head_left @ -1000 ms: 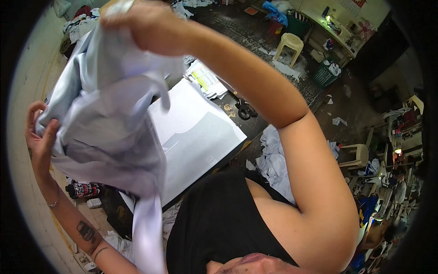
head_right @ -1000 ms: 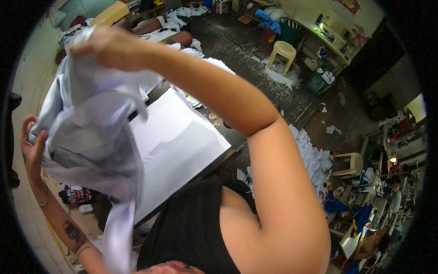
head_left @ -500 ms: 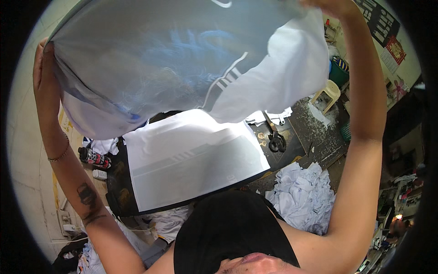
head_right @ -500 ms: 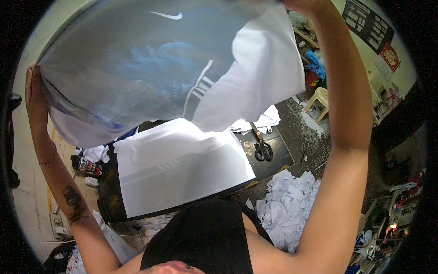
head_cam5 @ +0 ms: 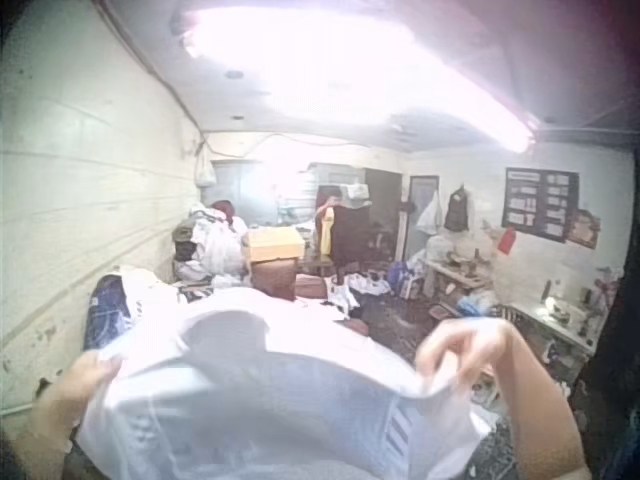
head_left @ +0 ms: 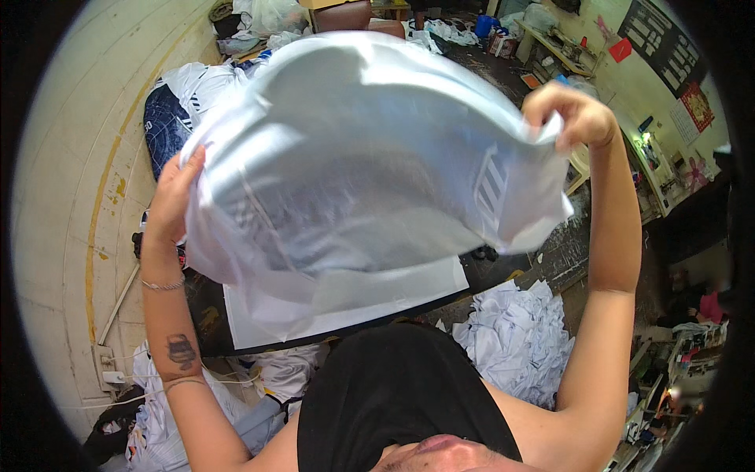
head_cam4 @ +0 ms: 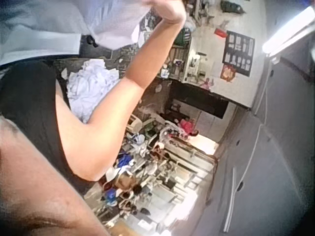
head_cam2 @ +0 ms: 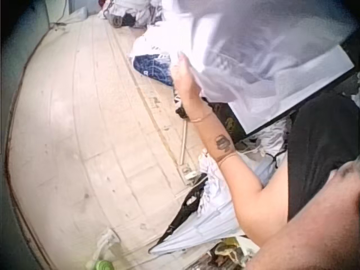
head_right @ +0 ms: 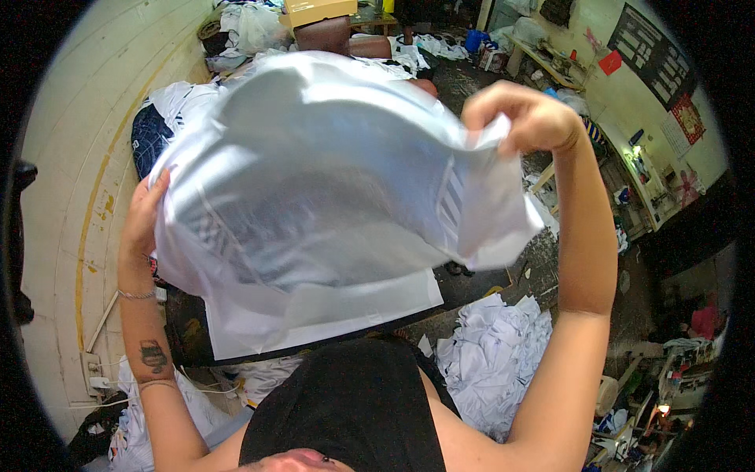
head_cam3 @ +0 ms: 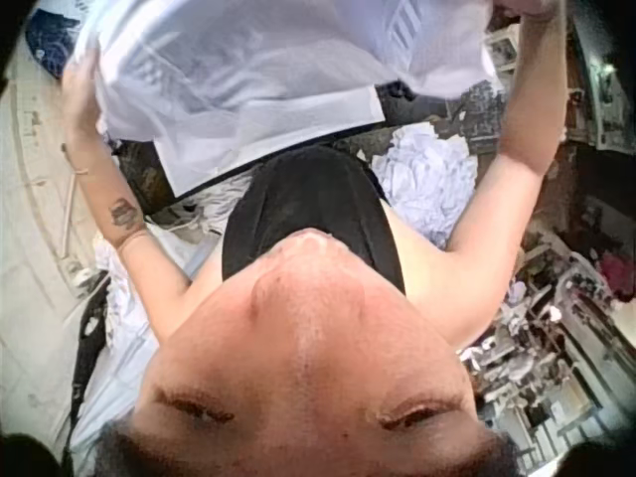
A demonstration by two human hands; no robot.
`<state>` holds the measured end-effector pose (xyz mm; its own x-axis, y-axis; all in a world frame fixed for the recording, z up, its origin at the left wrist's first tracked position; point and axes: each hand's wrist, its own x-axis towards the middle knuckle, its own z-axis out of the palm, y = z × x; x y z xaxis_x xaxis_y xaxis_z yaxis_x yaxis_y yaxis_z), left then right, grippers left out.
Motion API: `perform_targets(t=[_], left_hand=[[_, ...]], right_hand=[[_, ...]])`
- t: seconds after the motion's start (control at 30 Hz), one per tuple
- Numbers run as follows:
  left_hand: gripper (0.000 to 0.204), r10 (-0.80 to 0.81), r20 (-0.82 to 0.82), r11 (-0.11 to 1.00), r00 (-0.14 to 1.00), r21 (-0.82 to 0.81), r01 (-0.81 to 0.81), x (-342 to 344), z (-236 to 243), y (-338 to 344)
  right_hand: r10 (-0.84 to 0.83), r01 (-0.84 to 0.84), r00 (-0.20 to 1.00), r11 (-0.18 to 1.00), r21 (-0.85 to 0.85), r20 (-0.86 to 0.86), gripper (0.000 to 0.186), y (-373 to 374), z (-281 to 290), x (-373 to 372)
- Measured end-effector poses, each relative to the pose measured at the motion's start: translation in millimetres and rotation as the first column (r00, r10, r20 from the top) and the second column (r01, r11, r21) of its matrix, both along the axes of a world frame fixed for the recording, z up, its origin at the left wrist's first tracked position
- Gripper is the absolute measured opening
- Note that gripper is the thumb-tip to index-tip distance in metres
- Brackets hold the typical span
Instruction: The person uses shears to cut a large white sheet of fabric on a worktable, then places a blue and white patterned jersey on top and cuts along its edges. The person repeatedly folds and cuts the white fabric, stacking the cut pieces on the table.
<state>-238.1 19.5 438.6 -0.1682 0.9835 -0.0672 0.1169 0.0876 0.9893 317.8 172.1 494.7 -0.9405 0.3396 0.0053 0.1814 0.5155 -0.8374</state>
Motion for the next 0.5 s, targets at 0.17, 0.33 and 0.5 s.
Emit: perform_targets(t=[0.17,0.33,0.5], left_hand=[[0.057,-0.175,0.013,0.927,0.985,0.339,0.16,29.9,-8.5,-36.6],[0.064,-0.053,0.093,0.818,0.994,0.575,-0.01,18.4,1.5,-2.0],[0.073,0.098,0.261,0.99,0.96,0.069,-0.12,39.8,-129.5,-28.7]], right_hand=[[-0.167,0.166,0.741,0.984,0.063,0.65,0.071,-39.4,-93.1,-133.8],[-0.026,0.05,0.998,0.818,-0.572,0.051,0.07,-45.1,-124.6,-120.9],[-0.686,0.39,0.494,0.724,-0.569,-0.534,0.05,-2.7,-23.4,-7.3]])
